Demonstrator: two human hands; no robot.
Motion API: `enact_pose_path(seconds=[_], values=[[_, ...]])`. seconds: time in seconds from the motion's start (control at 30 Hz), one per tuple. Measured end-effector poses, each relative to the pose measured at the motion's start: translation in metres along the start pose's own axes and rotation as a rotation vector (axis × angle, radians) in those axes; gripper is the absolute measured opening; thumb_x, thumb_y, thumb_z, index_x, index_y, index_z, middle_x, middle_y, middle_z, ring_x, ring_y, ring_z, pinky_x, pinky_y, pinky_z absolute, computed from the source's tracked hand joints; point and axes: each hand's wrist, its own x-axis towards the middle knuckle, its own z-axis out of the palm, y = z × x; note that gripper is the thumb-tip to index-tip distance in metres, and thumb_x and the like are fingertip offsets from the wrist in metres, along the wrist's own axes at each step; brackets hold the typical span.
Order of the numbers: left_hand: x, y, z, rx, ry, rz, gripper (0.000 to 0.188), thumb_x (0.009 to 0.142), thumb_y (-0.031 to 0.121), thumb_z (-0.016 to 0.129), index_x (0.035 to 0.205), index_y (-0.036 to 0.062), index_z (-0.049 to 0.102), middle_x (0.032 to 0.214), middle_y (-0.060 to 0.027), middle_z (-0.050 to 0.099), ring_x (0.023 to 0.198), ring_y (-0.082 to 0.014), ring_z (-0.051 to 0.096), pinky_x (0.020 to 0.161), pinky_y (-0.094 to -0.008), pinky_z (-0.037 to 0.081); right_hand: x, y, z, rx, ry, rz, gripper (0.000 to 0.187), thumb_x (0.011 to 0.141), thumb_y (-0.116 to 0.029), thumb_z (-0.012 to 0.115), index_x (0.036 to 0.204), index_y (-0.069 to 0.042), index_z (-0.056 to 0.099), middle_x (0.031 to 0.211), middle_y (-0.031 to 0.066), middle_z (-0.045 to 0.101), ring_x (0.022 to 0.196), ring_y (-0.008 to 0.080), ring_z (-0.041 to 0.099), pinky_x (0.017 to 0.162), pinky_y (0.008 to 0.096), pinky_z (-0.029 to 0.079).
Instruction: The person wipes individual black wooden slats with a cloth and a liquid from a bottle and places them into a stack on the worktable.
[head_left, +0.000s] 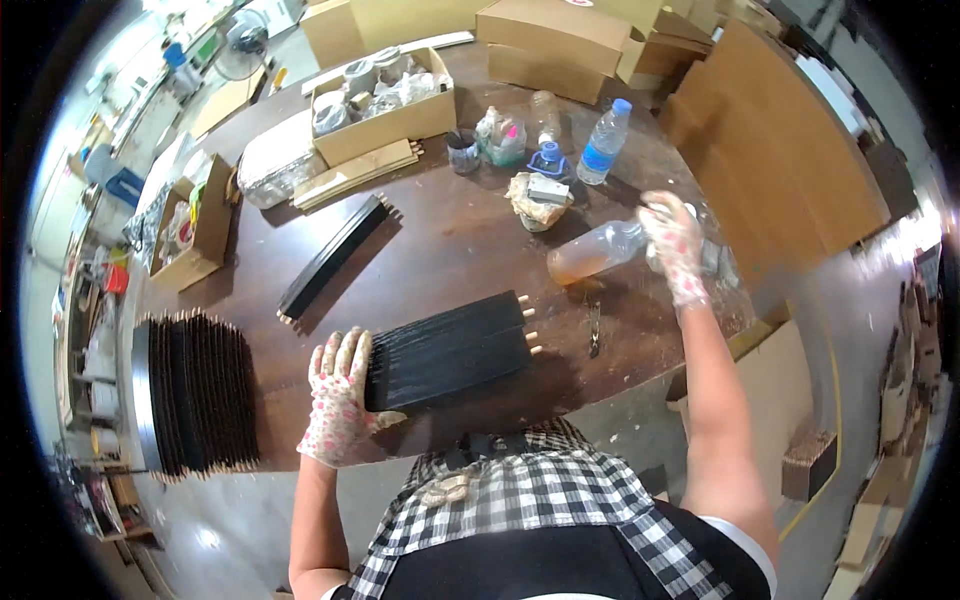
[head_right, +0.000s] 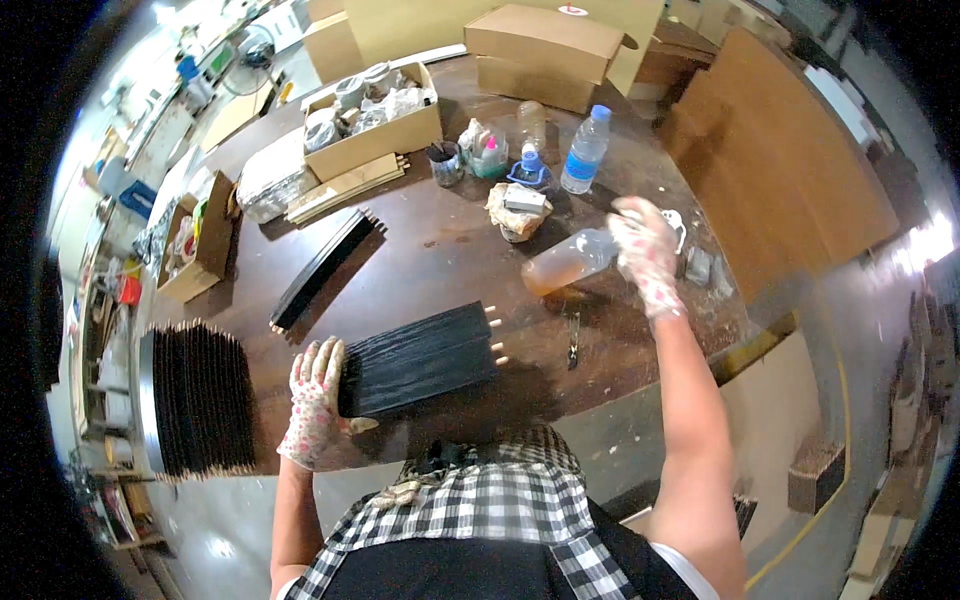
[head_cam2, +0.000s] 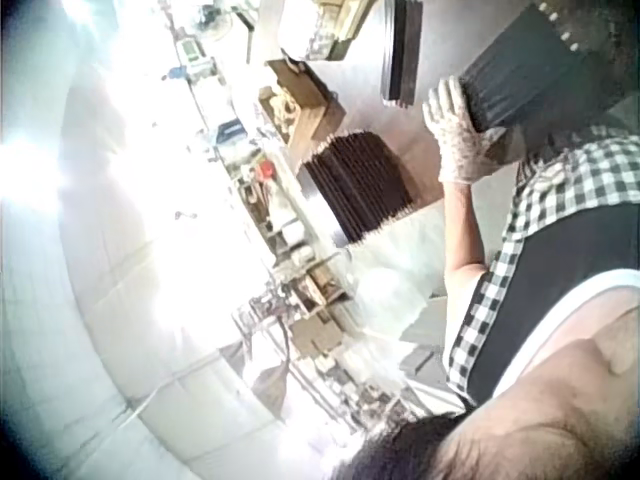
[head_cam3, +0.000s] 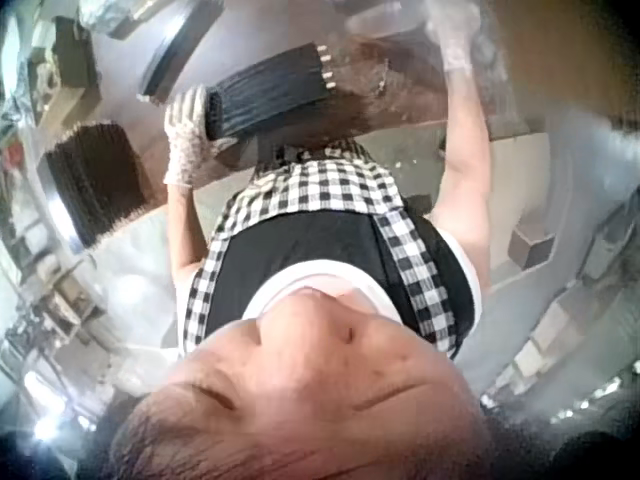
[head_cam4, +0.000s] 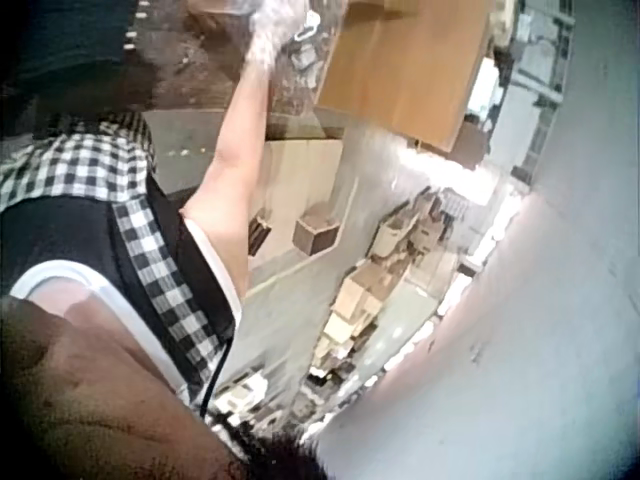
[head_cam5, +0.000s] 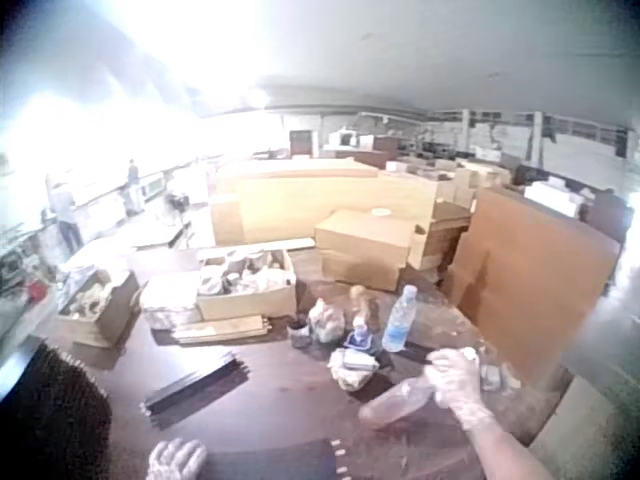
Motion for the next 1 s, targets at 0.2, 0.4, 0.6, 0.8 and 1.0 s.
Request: enact_pose_path(seconds=[0.2,0.4,0.6,0.8,1.0], values=[[0.002,0.042,0.000,-0.119,0.255,-0.001,0.108,0.065,0.050,0.082,0.148,-0.0026,0.035,0.148,-0.0210,0.041,0.140,-0.0419,0.033,0.115,-0.0542,0.024,-0.078,0.061,0.000,1.046,0.099,1.008,0.031,0.093,-0.040,0.061,0.106,-0.012,0.065,0.077,0.0049,0.062,0.063,0.0184,0.061,0.053,0.0281,0.051],[0.020,0.107,0.004,-0.203,0.194,0.144,0.087,0.077,0.046,0.076,0.142,-0.0018,0.044,0.145,-0.0198,0.047,0.138,-0.0400,0.040,0.114,-0.0506,0.031,-0.102,0.074,0.019,1.374,0.243,1.080,0.028,0.091,-0.035,0.065,0.103,-0.010,0.063,0.079,0.0048,0.061,0.063,0.0181,0.058,0.047,0.0289,0.049],[0.028,0.130,0.030,-0.281,0.202,0.207,0.076,0.079,0.045,0.076,0.138,0.0033,0.051,0.141,-0.0132,0.052,0.135,-0.0346,0.044,0.111,-0.0498,0.034,-0.022,0.001,-0.045,0.290,0.142,0.092,0.025,0.088,-0.008,0.069,0.112,-0.005,0.067,0.108,0.0076,0.066,0.098,0.0201,0.065,0.088,0.0329,0.053],[0.065,0.140,0.042,-0.343,0.271,0.197,0.082,0.075,0.046,0.078,0.138,0.0010,0.049,0.144,-0.0173,0.049,0.138,-0.0358,0.040,0.114,-0.0494,0.032,0.000,-0.037,0.006,-0.527,-0.201,-0.478,0.037,0.091,-0.022,0.065,0.128,-0.015,0.061,0.120,0.0151,0.058,0.104,0.0320,0.063,0.084,0.0416,0.053],[0.085,0.132,0.038,-0.281,0.088,0.145,0.103,0.075,0.058,0.073,0.149,-0.0002,0.034,0.156,-0.0256,0.030,0.148,-0.0409,0.021,0.122,-0.0518,0.012,-0.010,-0.147,0.019,-0.110,-0.359,-0.292,0.034,0.102,-0.016,0.050,0.134,-0.005,0.056,0.124,0.0120,0.058,0.104,0.0241,0.062,0.084,0.0368,0.055]])
